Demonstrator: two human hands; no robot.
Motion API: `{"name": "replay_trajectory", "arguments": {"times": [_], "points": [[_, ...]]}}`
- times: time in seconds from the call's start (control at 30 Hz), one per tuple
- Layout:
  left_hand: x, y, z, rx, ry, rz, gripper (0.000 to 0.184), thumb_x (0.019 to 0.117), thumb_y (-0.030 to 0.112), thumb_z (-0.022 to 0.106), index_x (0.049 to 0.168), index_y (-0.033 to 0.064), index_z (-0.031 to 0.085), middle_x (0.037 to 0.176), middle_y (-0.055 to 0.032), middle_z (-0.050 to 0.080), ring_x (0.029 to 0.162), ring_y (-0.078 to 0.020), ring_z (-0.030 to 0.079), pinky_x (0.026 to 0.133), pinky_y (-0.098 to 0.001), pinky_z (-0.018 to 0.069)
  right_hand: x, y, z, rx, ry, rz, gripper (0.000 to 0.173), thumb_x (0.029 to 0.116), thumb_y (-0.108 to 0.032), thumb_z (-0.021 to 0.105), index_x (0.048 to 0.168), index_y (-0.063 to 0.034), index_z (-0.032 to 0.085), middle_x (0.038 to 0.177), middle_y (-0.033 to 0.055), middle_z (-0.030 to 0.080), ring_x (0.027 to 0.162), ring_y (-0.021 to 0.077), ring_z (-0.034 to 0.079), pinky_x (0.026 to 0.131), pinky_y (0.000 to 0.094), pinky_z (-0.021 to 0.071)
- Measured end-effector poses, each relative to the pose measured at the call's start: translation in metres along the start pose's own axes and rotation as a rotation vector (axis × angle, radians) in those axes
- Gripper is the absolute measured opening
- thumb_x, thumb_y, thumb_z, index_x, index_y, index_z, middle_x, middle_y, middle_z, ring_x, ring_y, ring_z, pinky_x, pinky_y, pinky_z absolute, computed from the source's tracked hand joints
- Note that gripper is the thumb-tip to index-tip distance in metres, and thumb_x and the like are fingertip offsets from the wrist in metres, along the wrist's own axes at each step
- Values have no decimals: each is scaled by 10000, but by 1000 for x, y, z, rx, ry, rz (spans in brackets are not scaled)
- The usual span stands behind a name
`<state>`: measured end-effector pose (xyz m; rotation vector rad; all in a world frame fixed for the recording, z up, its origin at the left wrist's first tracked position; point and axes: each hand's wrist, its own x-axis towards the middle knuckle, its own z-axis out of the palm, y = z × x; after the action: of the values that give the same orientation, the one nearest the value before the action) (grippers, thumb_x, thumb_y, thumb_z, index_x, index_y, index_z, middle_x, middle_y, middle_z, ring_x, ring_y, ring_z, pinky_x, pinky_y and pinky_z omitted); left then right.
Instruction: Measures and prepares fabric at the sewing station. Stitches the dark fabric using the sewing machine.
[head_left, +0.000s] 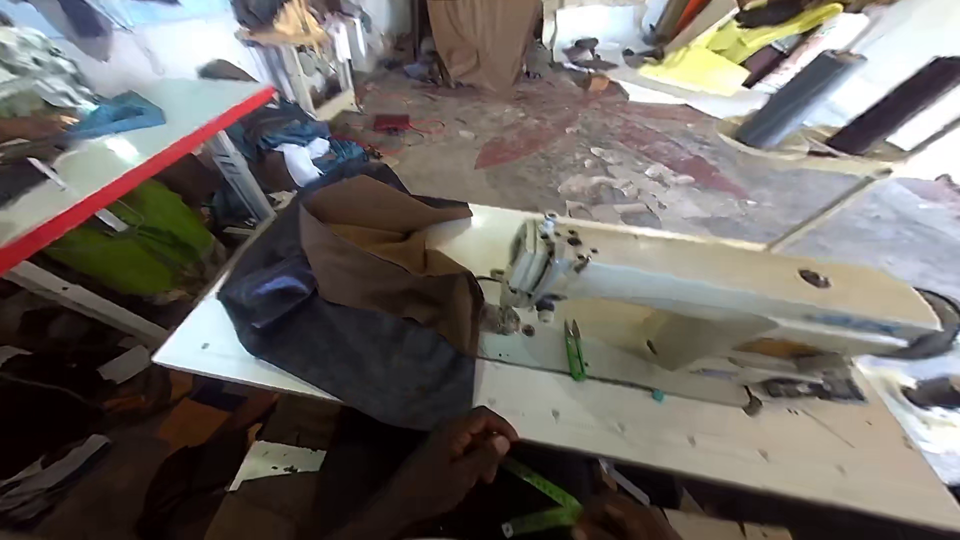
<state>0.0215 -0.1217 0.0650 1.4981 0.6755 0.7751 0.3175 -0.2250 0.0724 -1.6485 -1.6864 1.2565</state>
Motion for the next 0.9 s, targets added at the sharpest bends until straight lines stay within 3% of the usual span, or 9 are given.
{"name": "replay_trajectory", "arguments": {"times": [0.03,0.07,0.17,0.37,0.5,0.57,0.67,0.77,0.9], "points": [[4,-16,7,191,-141,-9,311,1081,234,498,1294,53,634,974,-68,697,803,-136,671,753,-322,589,12,14,19,-75,21,-13,302,922,-258,749,1121,-33,730,1125,136,702,1038,252,675,914,477,567],[7,-33,13,344,-261,-24,341,1072,254,522,1330,65,638,1118,-104,708,984,-191,690,925,-403,571,22,29,36,-152,20,-31,354,887,-258,781,1166,-43,741,1272,186,659,1206,334,616,1030,546,505],[2,-75,20,548,-509,-108,346,1036,316,595,1272,77,678,1249,-156,665,1214,-303,615,1088,-525,460,33,51,62,-353,9,-44,285,842,-296,808,1091,-158,789,1348,149,630,1282,392,549,1045,584,477],[-7,-81,27,495,-548,-113,428,966,323,707,1327,114,616,1237,-126,650,1175,-277,615,1053,-492,489,26,78,65,-303,124,-192,172,896,-371,764,999,-239,805,1314,29,658,1255,251,573,1020,459,516],[-8,-67,42,557,-489,122,303,990,207,671,1278,113,663,1213,-124,688,1165,-292,650,1032,-472,510,25,64,65,-173,178,-225,80,888,-208,737,921,-150,780,1265,65,679,1229,275,592,1028,519,489],[-10,-56,41,552,-377,238,244,1034,216,603,1220,90,698,1139,-149,711,1102,-305,680,1001,-454,533,19,40,65,-65,195,-215,108,900,-121,719,983,-65,757,1087,76,734,1055,243,679,950,530,530],[-11,-26,25,443,-183,333,225,1035,197,604,1084,36,752,1013,-170,726,1004,-285,698,951,-398,546,15,2,73,155,169,-183,171,941,-96,701,1064,14,655,897,55,742,774,124,719,739,361,617],[-12,-15,2,337,-98,247,221,1029,198,618,1111,26,731,1026,-114,717,964,-171,688,895,-321,568,28,-13,89,142,297,-308,379,893,-171,797,1182,26,652,985,97,731,813,107,704,726,294,615],[-2,9,-42,305,-186,72,278,1023,175,620,1248,25,682,1120,-110,672,960,-132,662,852,-290,574,68,-19,108,-7,498,-533,175,936,-155,721,1066,-49,771,960,82,716,841,70,686,741,202,595]]}}
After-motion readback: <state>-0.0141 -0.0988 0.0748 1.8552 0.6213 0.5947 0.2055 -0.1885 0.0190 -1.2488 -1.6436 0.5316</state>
